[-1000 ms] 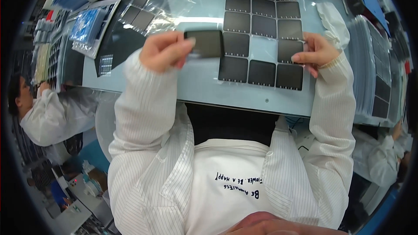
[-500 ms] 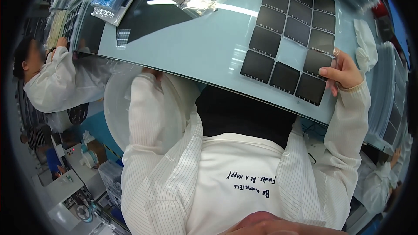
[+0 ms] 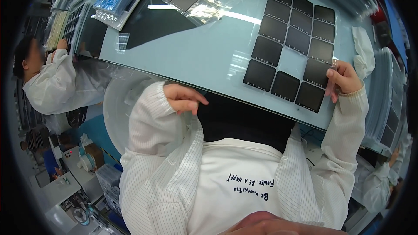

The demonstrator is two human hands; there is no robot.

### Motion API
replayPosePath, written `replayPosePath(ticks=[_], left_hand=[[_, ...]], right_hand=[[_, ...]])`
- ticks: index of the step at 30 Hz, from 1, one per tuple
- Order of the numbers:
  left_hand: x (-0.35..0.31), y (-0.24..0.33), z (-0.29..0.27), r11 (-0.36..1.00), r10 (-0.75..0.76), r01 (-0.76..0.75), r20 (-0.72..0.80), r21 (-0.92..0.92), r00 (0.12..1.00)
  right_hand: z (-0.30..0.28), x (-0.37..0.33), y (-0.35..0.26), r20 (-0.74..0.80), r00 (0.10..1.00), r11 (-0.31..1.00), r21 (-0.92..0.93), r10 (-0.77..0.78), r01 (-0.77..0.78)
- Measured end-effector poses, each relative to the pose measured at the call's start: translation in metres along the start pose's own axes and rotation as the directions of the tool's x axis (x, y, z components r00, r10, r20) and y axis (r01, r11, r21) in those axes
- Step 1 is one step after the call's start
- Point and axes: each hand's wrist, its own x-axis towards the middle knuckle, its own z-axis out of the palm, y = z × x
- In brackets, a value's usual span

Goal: Inspecting and cleaning small electronic components arranged in a grid-like tray.

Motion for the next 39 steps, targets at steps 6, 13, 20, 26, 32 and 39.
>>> replayPosePath(ticks=[6, 13, 20, 26, 32, 39], left_hand=[[-0.02, 0.042, -0.051, 0.926, 0.338, -0.375, -0.56, 0.051, 0.757], [0.028, 0.041, -0.14, 0.855, 0.444, 0.185, -0.867, 0.485, 0.226], [0.074, 0.094, -0.169, 0.819, 0.322, 0.395, -0.904, 0.416, 0.283], [0.078, 0.126, -0.168, 0.772, 0.14, 0.55, -0.93, 0.318, 0.34], [0.074, 0.108, -0.193, 0.859, 0.148, 0.42, -0.927, 0.293, 0.344], [0.084, 0.082, -0.213, 0.863, 0.366, 0.256, -0.888, 0.436, 0.279]], right_hand=[[-0.014, -0.006, 0.002, -0.061, 0.997, 0.996, -0.071, -0.05, 0.046], [-0.001, -0.008, -0.005, -0.136, 0.99, 0.99, -0.14, -0.024, 0.004], [0.001, -0.008, -0.007, -0.158, 0.987, 0.995, -0.103, -0.011, -0.005], [0.001, -0.008, -0.007, -0.16, 0.987, 0.995, -0.095, -0.007, -0.008], [0.0, -0.008, -0.004, -0.155, 0.988, 0.994, -0.112, -0.016, -0.001], [0.0, -0.004, -0.006, -0.141, 0.99, 0.996, -0.087, -0.023, 0.011]])
